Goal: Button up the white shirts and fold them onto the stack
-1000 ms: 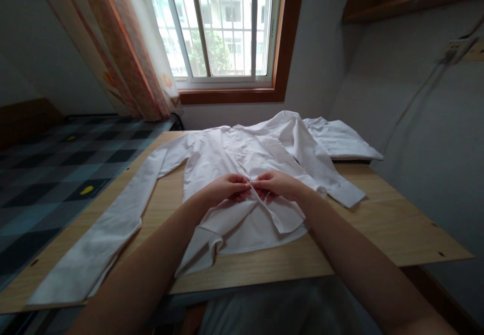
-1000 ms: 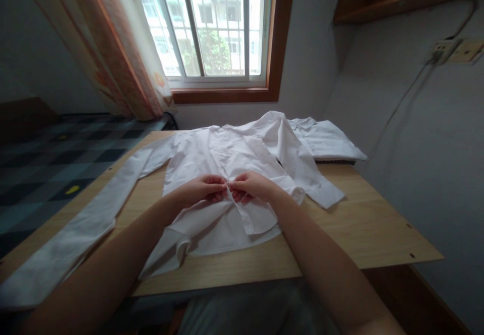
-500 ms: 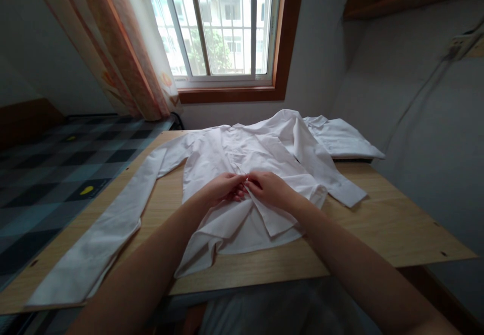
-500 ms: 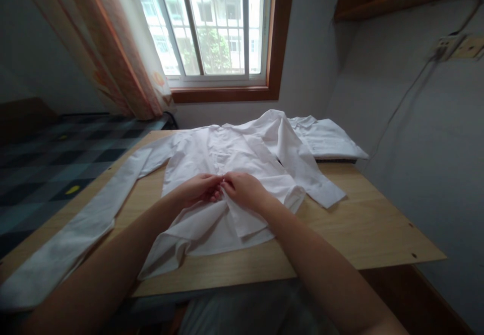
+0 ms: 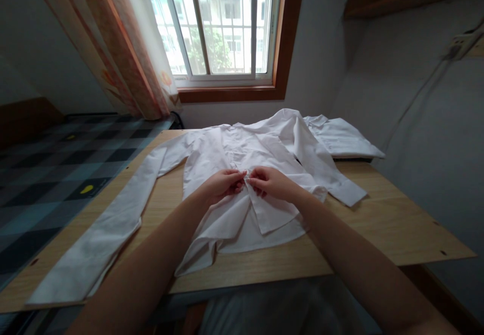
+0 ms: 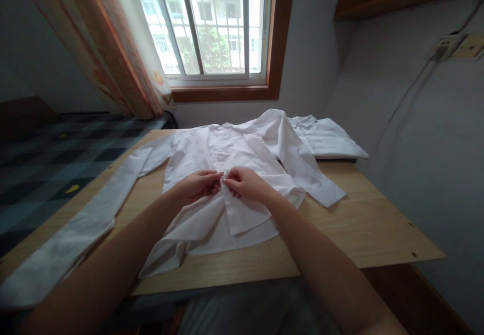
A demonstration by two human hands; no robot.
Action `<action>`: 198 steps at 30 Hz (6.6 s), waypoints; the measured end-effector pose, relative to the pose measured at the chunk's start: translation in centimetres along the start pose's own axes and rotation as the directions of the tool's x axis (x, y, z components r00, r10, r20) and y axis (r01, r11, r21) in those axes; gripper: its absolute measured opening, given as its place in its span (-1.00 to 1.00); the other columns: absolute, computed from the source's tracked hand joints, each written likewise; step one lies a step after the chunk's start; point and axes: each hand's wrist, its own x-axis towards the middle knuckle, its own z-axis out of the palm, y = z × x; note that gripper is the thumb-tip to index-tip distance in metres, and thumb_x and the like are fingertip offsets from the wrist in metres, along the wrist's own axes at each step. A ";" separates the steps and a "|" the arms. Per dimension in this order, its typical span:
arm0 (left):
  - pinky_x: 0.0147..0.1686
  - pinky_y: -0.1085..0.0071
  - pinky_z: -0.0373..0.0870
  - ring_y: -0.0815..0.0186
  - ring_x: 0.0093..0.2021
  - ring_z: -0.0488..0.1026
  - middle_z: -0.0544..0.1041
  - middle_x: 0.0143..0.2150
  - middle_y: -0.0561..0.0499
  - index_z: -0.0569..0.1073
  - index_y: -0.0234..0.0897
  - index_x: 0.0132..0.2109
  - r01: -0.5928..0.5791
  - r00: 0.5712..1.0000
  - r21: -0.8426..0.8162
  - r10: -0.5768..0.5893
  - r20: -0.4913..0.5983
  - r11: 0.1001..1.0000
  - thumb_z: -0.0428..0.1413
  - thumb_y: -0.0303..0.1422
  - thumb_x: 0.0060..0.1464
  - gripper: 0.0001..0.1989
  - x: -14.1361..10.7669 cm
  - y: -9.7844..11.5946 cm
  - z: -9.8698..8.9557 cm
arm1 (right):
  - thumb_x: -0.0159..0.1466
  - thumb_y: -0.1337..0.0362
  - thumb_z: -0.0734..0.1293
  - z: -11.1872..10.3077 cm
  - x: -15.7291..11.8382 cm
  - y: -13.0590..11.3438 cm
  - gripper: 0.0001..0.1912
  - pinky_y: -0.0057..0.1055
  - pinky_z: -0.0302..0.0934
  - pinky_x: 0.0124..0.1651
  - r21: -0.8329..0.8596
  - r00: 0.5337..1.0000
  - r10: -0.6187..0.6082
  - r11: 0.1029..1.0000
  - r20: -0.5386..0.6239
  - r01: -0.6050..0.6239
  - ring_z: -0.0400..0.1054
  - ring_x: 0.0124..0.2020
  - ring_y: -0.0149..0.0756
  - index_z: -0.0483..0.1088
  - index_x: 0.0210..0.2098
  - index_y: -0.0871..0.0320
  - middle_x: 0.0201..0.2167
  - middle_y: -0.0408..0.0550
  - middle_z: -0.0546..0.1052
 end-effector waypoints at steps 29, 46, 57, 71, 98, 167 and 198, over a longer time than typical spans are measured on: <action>-0.47 0.58 0.28 0.51 -0.53 0.33 0.42 -0.53 0.05 0.41 -0.37 -0.45 0.015 1.000 0.005 -0.015 -0.025 1.000 0.25 -0.41 -0.06 -0.83 -0.7 0.5 1.1 | 0.17 0.23 0.49 -0.9 0.1 0.5 -0.78 -0.61 0.34 -0.47 0.422 0.941 0.271 0.843 0.205 -0.334 0.36 -0.50 -0.50 0.38 -0.39 0.18 -0.51 -0.19 0.46; -0.55 0.55 0.16 0.50 -0.58 0.26 0.36 -0.57 0.10 0.36 -0.31 -0.46 0.034 0.997 0.054 -0.030 -0.071 0.998 0.16 -0.42 -0.08 -0.89 -0.5 0.1 1.2 | 0.25 0.31 0.34 0.4 0.4 0.8 -0.85 -0.51 0.23 -0.45 0.200 0.993 0.118 0.972 0.020 -0.119 0.31 -0.54 -0.45 0.29 -0.41 0.14 -0.56 -0.23 0.39; -0.50 0.51 0.16 0.46 -0.54 0.24 0.30 -0.58 0.16 0.31 -0.26 -0.48 -0.110 0.982 0.350 0.156 -0.104 0.930 0.20 -0.30 -0.05 -0.77 -0.9 0.4 1.7 | 0.40 0.27 0.19 0.4 0.1 0.0 -0.67 -0.43 -0.02 -0.37 -0.393 0.968 -0.210 0.909 -0.135 0.142 0.21 -0.48 -0.39 0.23 -0.52 0.12 -0.57 -0.18 0.37; -0.54 0.49 0.17 0.41 -0.54 0.27 0.37 -0.56 0.08 0.38 -0.27 -0.47 -0.162 0.963 0.424 0.236 -0.129 0.891 0.15 -0.13 0.03 -0.70 -0.4 0.2 1.9 | 0.37 0.24 0.17 0.5 0.8 1.2 -0.68 -0.42 -0.02 -0.34 -0.427 0.938 -0.278 0.888 -0.207 0.169 0.17 -0.46 -0.37 0.15 -0.53 0.10 -0.55 -0.19 0.31; -0.44 0.41 0.01 0.35 -0.52 0.24 0.40 -0.56 0.07 0.44 -0.22 -0.50 -0.199 0.827 0.914 0.560 -0.037 0.353 0.17 -0.33 0.04 -0.82 -1.7 0.6 2.8 | 0.31 0.11 0.17 0.5 1.1 1.8 -0.63 -0.44 -0.02 -0.42 -0.182 0.960 -0.207 0.968 -0.190 0.173 0.12 -0.50 -0.39 0.15 -0.58 0.10 -0.65 -0.23 0.22; -0.35 0.44 0.28 0.36 -0.40 0.36 0.45 -0.40 0.06 0.47 -0.28 -0.40 -0.318 0.886 0.681 0.462 -0.032 0.659 0.19 -0.26 -0.08 -0.83 1.4 -1.3 -1.0 | 0.30 0.37 0.24 0.6 0.9 2.4 -0.81 -0.43 0.05 -0.30 -0.448 0.961 -0.236 0.882 -0.146 0.148 0.29 -0.39 -0.36 0.45 -0.41 0.17 -0.43 -0.10 0.51; 0.16 0.13 0.30 0.13 0.10 0.41 0.53 0.03 -0.08 0.46 -0.19 0.00 -0.406 0.794 0.905 0.540 0.280 0.128 0.05 -0.48 0.11 -0.69 0.6 -0.7 -2.1 | 0.23 0.46 0.30 -1.6 0.9 3.1 -0.83 -0.39 0.16 -0.11 -0.702 0.977 -0.200 0.706 -0.071 0.094 0.33 -0.24 -0.27 0.54 -0.35 0.18 -0.33 -0.01 0.49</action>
